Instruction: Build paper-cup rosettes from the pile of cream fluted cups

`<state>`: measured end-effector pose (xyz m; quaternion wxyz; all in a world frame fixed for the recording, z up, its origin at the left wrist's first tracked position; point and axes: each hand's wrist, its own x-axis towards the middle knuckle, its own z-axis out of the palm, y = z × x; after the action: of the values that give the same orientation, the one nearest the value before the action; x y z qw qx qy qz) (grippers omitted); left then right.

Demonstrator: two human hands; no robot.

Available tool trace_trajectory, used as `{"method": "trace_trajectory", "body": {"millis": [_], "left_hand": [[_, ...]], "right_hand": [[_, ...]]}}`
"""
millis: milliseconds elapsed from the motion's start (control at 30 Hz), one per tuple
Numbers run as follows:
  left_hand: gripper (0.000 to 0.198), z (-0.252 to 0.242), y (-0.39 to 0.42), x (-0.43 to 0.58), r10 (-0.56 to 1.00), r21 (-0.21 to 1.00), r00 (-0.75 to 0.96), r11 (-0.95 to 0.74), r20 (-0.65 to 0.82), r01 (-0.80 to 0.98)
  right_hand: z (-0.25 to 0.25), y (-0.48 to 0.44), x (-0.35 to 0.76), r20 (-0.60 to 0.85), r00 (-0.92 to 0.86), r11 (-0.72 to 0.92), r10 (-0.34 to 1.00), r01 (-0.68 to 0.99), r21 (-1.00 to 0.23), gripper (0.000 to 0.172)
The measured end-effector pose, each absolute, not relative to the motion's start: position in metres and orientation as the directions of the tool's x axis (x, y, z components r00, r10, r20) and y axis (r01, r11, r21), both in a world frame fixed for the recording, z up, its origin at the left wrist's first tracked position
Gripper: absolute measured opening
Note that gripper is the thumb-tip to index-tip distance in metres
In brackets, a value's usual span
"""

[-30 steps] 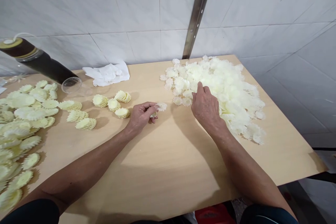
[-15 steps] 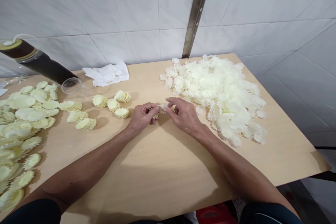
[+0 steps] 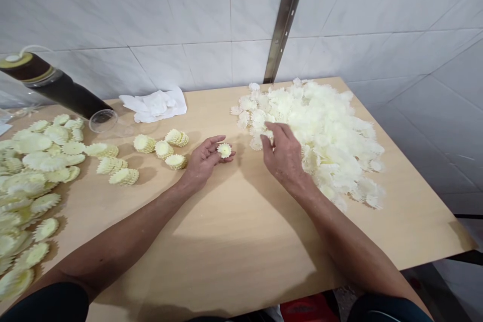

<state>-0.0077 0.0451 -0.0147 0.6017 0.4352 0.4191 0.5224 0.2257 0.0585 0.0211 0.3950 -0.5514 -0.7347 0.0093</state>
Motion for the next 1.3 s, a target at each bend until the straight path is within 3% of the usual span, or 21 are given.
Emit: {"method": "trace_trajectory", "body": {"millis": [167,333,533,767,1067,1300], "left_hand": [[0.033,-0.018,0.038,-0.005,0.991,0.996,0.108,-0.075,0.08,-0.052],[0.034,-0.017,0.031,-0.004,0.984,0.99,0.136,-0.123,0.113,0.067],[0.029,-0.016,0.03,-0.003,0.988,0.99,0.103,-0.126,0.119,0.061],[0.025,-0.012,0.029,-0.002,0.985,0.998,0.163,-0.064,0.06,0.017],[0.026,-0.012,0.031,-0.001,0.988,1.0,0.155,0.001,0.001,-0.016],[0.028,-0.007,0.036,-0.004,0.99,0.995,0.133,0.063,-0.052,-0.079]], "right_hand": [[0.015,0.042,0.192,0.252,-0.221,0.334,0.942,0.554,-0.762,0.041],[0.011,0.041,0.183,0.082,-0.203,0.179,0.976,0.521,-0.834,0.032],[0.011,0.045,0.187,0.047,-0.191,0.145,0.981,0.545,-0.826,0.032],[0.004,0.042,0.189,0.016,-0.197,0.099,0.98,0.42,-0.902,0.028],[0.005,0.041,0.188,0.094,-0.256,0.217,0.962,0.511,-0.831,0.027],[0.0,0.042,0.187,-0.017,-0.131,0.029,0.991,0.343,-0.939,0.038]]}}
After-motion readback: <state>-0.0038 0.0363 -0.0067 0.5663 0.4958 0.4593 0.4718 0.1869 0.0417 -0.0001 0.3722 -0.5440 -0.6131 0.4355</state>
